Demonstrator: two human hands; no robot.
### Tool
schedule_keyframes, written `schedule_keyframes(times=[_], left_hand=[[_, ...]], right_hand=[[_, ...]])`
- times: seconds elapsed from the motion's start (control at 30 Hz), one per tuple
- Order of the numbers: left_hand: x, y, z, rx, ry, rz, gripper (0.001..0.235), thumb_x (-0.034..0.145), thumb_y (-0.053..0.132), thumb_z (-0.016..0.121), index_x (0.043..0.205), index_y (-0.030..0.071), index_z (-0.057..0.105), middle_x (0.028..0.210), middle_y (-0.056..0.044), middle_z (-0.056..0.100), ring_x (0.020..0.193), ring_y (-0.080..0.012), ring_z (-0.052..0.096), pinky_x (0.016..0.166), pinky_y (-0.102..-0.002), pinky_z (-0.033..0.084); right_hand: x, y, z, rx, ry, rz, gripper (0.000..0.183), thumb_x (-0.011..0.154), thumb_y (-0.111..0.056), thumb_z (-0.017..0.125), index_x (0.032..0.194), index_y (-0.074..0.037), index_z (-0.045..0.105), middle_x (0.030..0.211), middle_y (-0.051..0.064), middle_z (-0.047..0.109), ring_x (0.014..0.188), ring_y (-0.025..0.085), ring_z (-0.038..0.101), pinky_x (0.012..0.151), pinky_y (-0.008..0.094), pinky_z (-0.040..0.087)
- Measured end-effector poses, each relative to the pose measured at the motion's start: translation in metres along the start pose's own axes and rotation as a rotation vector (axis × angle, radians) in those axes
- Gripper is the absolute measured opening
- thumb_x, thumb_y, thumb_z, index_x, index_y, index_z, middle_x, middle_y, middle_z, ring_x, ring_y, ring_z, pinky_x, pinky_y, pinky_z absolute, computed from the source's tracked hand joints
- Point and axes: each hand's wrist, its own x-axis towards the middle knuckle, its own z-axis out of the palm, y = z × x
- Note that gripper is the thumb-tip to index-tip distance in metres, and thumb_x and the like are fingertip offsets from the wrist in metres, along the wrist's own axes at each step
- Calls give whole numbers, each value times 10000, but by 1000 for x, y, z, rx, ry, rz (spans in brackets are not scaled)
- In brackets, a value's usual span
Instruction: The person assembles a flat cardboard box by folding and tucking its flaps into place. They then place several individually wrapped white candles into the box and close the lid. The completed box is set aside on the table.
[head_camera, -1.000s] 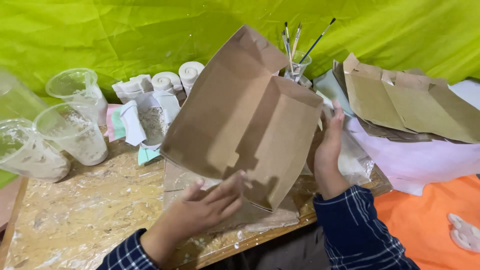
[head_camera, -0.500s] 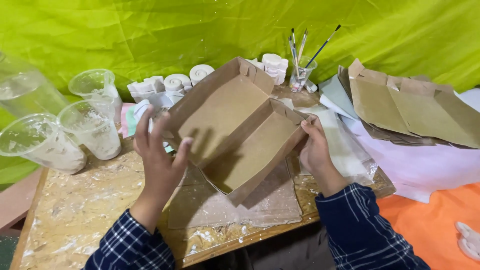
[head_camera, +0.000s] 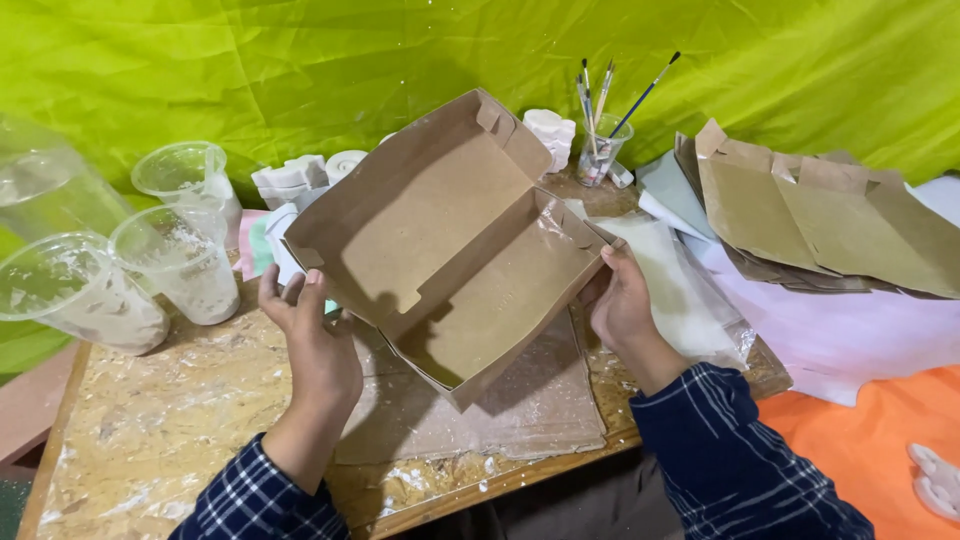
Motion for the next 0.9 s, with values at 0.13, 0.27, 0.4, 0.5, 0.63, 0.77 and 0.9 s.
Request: schedule_keyframes(times=[0.13,0.27,0.4,0.5,0.63,0.77,0.9], left_hand=[[1,14,3,-84,-88,31,826,994,455,583,1591,243,53,1518,-277,273,1390,-485,366,1077,-650,336],[25,18,-20,3,-28,133,763,1039,439,565,1580,141,117,1568,-354,290,1415,-525,378,1097,-658,359],[66,-9,-85,86,-10,88,655,1066,450,502,1578,147,228,1607,-267,278,1470,-459,309,1142,-639,303],[87,-6,-81,152,-101,149,546,1067,428,494,1505,156,315,1443,-235,482,1327,-379,505,1068,-562,444],[106,-45,-101,172,-79,117,508,1056,395,463,1472,124,358,1383,-254,525,1276,-393,526,1041,-558,455],[122,-62,-118,194,-79,101,518,1049,441,475,1453,132,379,1364,-233,560,1240,-361,571,1047,-551,466],[128,-72,-131,158,-83,124,475,1011,426,520,1380,135,448,1260,-186,607,1152,-288,595,1002,-481,501]], right_hand=[[40,56,-50,52,-255,-23,347,942,-349,558,1234,-167,512,1203,112,652,1143,262,669,956,382,555],[30,52,-39,-11,-385,-108,381,980,-326,545,1300,-146,442,1199,117,606,1157,260,619,979,406,515],[24,33,-34,-265,-232,-159,213,1115,-186,397,1320,-129,401,1052,106,657,1037,225,706,908,302,553],[25,25,-31,-466,-230,-274,267,1027,-49,549,1279,-64,461,1022,128,656,1032,228,661,931,361,517],[29,-5,-20,-694,-199,-187,363,952,-98,647,1303,-85,557,1196,150,693,1228,298,644,1061,444,463],[63,-43,0,-1116,-426,-165,428,959,-219,652,1382,-163,604,1345,120,670,1320,290,592,1116,503,437],[104,-55,44,-1444,-592,-342,394,1010,-126,549,1398,-114,621,1346,174,674,1321,361,584,1114,516,421]])
